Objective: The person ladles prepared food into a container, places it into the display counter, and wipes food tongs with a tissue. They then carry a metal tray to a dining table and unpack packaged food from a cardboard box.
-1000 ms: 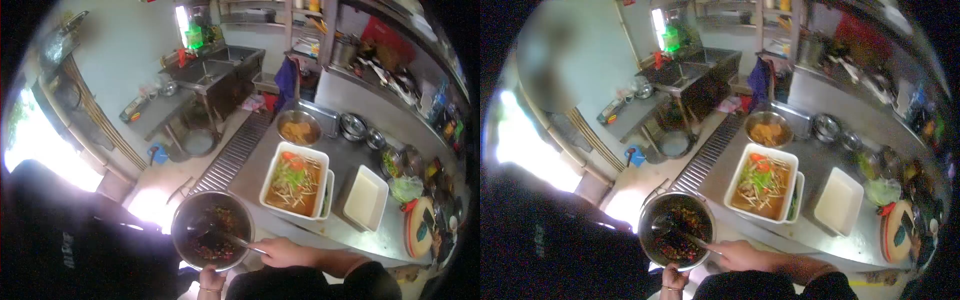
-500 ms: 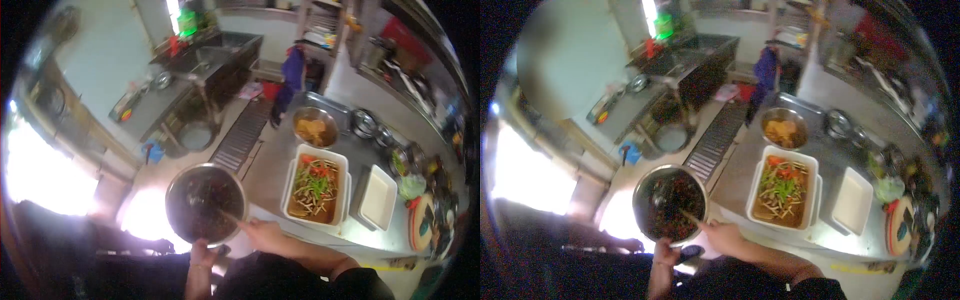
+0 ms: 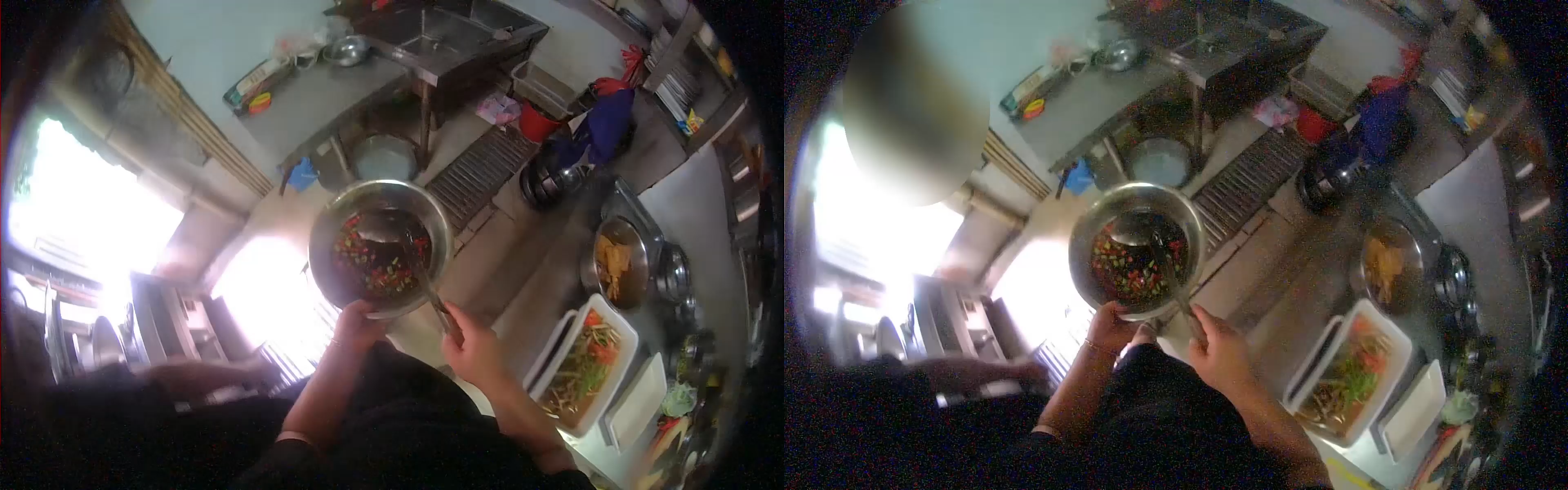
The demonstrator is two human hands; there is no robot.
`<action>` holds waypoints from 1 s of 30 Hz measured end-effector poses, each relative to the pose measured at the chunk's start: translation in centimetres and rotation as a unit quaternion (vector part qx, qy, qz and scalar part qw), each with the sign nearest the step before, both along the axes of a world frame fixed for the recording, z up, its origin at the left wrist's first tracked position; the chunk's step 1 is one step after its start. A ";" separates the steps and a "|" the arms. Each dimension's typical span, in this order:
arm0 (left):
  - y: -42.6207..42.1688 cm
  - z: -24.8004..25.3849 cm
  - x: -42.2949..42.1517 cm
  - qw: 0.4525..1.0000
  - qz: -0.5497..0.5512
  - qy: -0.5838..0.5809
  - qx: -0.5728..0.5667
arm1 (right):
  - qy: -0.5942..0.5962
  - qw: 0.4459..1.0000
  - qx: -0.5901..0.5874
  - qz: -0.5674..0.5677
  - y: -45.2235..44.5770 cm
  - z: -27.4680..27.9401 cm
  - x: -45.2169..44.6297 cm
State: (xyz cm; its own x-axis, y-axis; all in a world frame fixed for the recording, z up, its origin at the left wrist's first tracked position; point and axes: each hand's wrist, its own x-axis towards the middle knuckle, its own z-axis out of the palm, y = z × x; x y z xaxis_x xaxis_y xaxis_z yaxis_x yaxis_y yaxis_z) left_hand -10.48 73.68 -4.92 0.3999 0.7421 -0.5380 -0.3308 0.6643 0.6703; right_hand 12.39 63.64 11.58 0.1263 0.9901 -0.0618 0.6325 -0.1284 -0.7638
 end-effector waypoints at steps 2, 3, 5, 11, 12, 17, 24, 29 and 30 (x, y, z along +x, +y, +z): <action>4.7 -1.5 -1.4 0.998 -0.041 0.018 0.032 | -0.015 1.000 0.019 -0.006 4.4 -0.3 -0.5; 7.5 -2.4 -2.0 0.997 -0.053 0.025 0.054 | -0.030 0.999 0.030 -0.010 6.4 -0.7 -0.9; 13.4 -4.0 -3.1 0.994 -0.054 0.027 0.090 | -0.048 0.998 0.041 -0.018 11.4 -2.0 -1.5; 29.1 -4.6 -4.8 0.994 -0.002 -0.082 -0.065 | -0.077 0.992 0.103 -0.015 26.6 -4.1 -4.3; 31.5 -5.7 -5.2 0.992 -0.001 -0.097 -0.076 | -0.064 0.997 0.030 -0.012 28.9 -4.2 -4.4; 40.7 -3.4 -3.9 0.993 -0.019 -0.114 0.000 | -0.083 0.996 0.015 -0.014 39.7 -4.1 -4.3; 49.8 1.9 -0.7 0.945 0.146 -0.286 -0.066 | -0.074 0.994 0.036 0.069 52.5 -6.4 -2.6; 54.3 -2.5 -0.3 0.943 0.262 -0.154 -0.135 | -0.038 0.982 -0.036 0.181 60.1 -6.3 0.0; 54.4 -2.7 -0.4 0.953 0.251 -0.120 -0.118 | -0.041 0.973 0.003 0.225 61.4 -5.6 1.4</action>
